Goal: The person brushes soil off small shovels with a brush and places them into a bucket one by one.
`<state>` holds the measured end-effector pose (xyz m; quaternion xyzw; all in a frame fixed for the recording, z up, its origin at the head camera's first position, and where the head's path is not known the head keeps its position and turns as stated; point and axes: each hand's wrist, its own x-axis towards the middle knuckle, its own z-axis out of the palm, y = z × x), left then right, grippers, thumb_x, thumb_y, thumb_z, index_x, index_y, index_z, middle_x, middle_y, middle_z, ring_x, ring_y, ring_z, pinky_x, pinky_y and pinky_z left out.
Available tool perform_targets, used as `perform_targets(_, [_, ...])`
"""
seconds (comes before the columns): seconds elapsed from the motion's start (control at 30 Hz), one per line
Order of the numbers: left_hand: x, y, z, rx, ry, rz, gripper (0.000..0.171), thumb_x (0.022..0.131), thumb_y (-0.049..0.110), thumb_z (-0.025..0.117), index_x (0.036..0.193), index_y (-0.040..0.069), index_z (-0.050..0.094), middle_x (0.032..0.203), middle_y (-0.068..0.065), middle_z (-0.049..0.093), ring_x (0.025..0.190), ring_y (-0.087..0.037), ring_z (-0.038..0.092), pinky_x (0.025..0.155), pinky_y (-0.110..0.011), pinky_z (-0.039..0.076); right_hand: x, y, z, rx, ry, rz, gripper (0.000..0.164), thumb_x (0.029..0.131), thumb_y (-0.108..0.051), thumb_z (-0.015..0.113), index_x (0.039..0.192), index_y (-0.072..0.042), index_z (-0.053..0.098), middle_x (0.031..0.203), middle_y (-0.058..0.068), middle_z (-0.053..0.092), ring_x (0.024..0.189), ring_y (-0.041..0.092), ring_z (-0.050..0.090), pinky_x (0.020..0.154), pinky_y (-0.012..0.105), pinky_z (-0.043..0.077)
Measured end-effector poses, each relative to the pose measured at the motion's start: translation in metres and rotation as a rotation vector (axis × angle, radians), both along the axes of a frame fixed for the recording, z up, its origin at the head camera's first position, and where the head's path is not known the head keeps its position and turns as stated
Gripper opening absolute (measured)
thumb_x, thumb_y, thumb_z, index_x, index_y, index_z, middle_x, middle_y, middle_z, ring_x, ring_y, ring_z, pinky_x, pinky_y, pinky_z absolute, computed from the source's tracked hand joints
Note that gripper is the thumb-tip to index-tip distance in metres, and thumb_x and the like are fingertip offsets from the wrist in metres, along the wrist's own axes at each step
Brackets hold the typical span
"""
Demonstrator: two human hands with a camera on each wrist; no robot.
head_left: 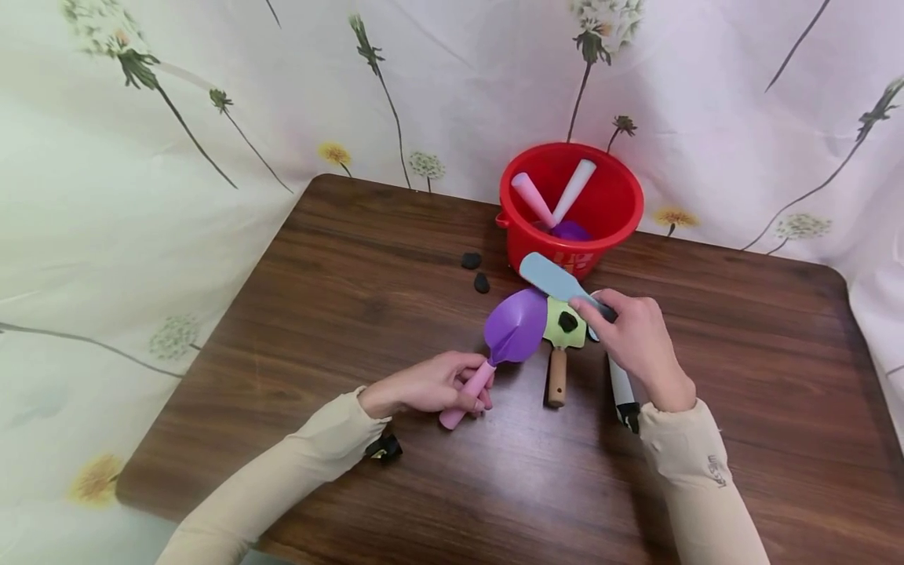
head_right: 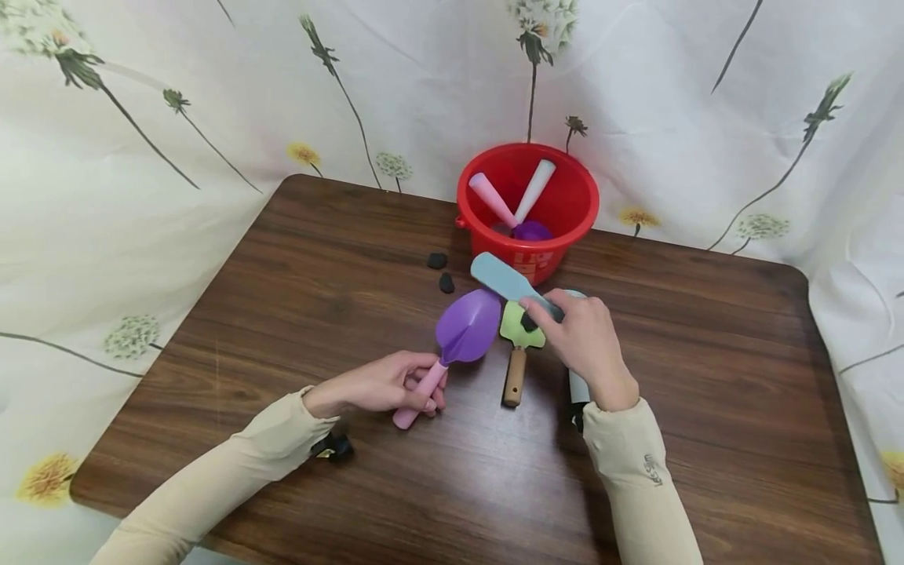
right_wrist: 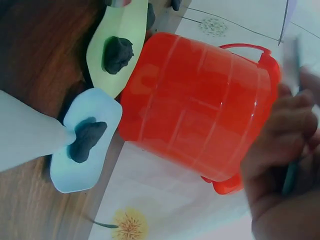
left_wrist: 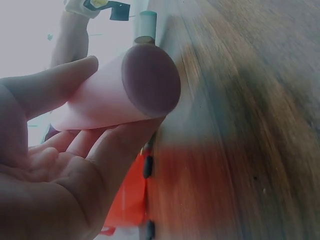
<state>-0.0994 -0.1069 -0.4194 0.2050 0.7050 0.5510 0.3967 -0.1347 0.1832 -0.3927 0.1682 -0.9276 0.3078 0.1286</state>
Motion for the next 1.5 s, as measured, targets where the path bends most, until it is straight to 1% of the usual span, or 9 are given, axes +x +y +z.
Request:
perform_targets(0.2, [-0.001,0.005,0.002,-0.016,-0.017,0.042,0.033,0.086,0.001,0.066,0.113,-0.01,0.05,0.1,-0.028,0.068,0.086,-0.04,0.069,0.073,-0.032,0.059,0.01,-0.012,0.0,-0.011,-0.01,0.296,0.01,0.08,-0.022,0.079,0.082,-0.017,0.071,0.057,-0.012,0.05,0.052,0.001,0.04,0.05,0.017,0.036])
perform_targets(0.33, [-0.001,0.01,0.005,-0.037,0.007,0.052,0.035,0.085,0.004,0.07,0.114,-0.007,0.052,0.094,-0.02,0.071,0.081,-0.034,0.07,0.069,-0.025,0.056,0.019,-0.023,0.008,0.09,-0.077,0.388,0.014,0.083,-0.032,0.076,0.081,-0.021,0.068,0.055,-0.015,0.045,0.049,-0.002,0.038,0.049,0.017,0.035])
perform_targets(0.47, [0.0,0.011,0.006,-0.063,0.029,0.046,0.035,0.085,0.008,0.071,0.113,-0.005,0.054,0.089,-0.008,0.072,0.079,-0.029,0.071,0.069,-0.025,0.056,0.022,-0.025,0.013,0.201,-0.09,0.358,0.019,0.084,-0.038,0.073,0.081,-0.02,0.067,0.052,-0.014,0.043,0.048,0.0,0.036,0.049,0.018,0.034])
perform_targets(0.67, [0.0,0.011,0.009,-0.118,0.074,0.047,0.031,0.085,0.011,0.072,0.11,-0.002,0.058,0.092,-0.006,0.074,0.08,-0.026,0.071,0.069,-0.024,0.055,0.022,-0.023,0.014,0.214,-0.002,0.293,0.02,0.081,-0.036,0.076,0.076,-0.019,0.067,0.049,-0.011,0.04,0.045,0.003,0.031,0.047,0.019,0.03])
perform_targets(0.77, [0.001,0.011,0.009,-0.122,0.073,0.056,0.031,0.085,0.011,0.072,0.11,-0.002,0.059,0.092,-0.008,0.074,0.081,-0.03,0.07,0.068,-0.024,0.054,0.02,-0.02,0.013,0.205,0.017,0.25,0.022,0.082,-0.035,0.076,0.073,-0.018,0.066,0.048,-0.009,0.037,0.046,0.005,0.031,0.046,0.02,0.028])
perform_targets(0.97, [0.003,0.01,0.01,-0.071,0.038,0.055,0.031,0.084,0.003,0.07,0.111,-0.006,0.058,0.097,-0.017,0.073,0.08,-0.019,0.071,0.07,-0.025,0.057,0.011,-0.009,0.014,0.168,0.024,0.109,0.021,0.084,-0.03,0.074,0.078,-0.01,0.07,0.049,-0.005,0.036,0.047,0.009,0.031,0.047,0.023,0.028])
perform_targets(1.17, [0.004,0.006,0.01,-0.01,-0.004,0.012,0.033,0.085,-0.003,0.066,0.115,-0.01,0.054,0.103,-0.026,0.069,0.09,-0.033,0.07,0.075,-0.029,0.058,0.012,-0.002,0.019,0.097,0.027,-0.008,0.029,0.086,-0.028,0.073,0.069,-0.01,0.059,0.048,-0.004,0.034,0.045,0.01,0.03,0.044,0.024,0.026])
perform_targets(1.33, [0.002,0.004,0.013,0.008,0.025,0.001,0.031,0.089,-0.001,0.062,0.117,-0.01,0.051,0.107,-0.03,0.066,0.094,-0.041,0.068,0.079,-0.034,0.059,0.018,-0.001,0.022,0.05,-0.053,0.082,0.018,0.085,-0.028,0.074,0.078,-0.013,0.067,0.052,-0.006,0.041,0.048,0.008,0.036,0.046,0.022,0.031])
perform_targets(1.5, [0.001,-0.001,0.017,0.062,-0.066,0.034,0.03,0.089,0.0,0.059,0.117,-0.007,0.052,0.11,-0.033,0.063,0.095,-0.047,0.065,0.087,-0.054,0.054,0.022,-0.001,0.021,-0.003,-0.203,0.26,0.013,0.081,-0.028,0.078,0.091,-0.019,0.074,0.063,-0.01,0.058,0.057,0.006,0.046,0.052,0.02,0.04])
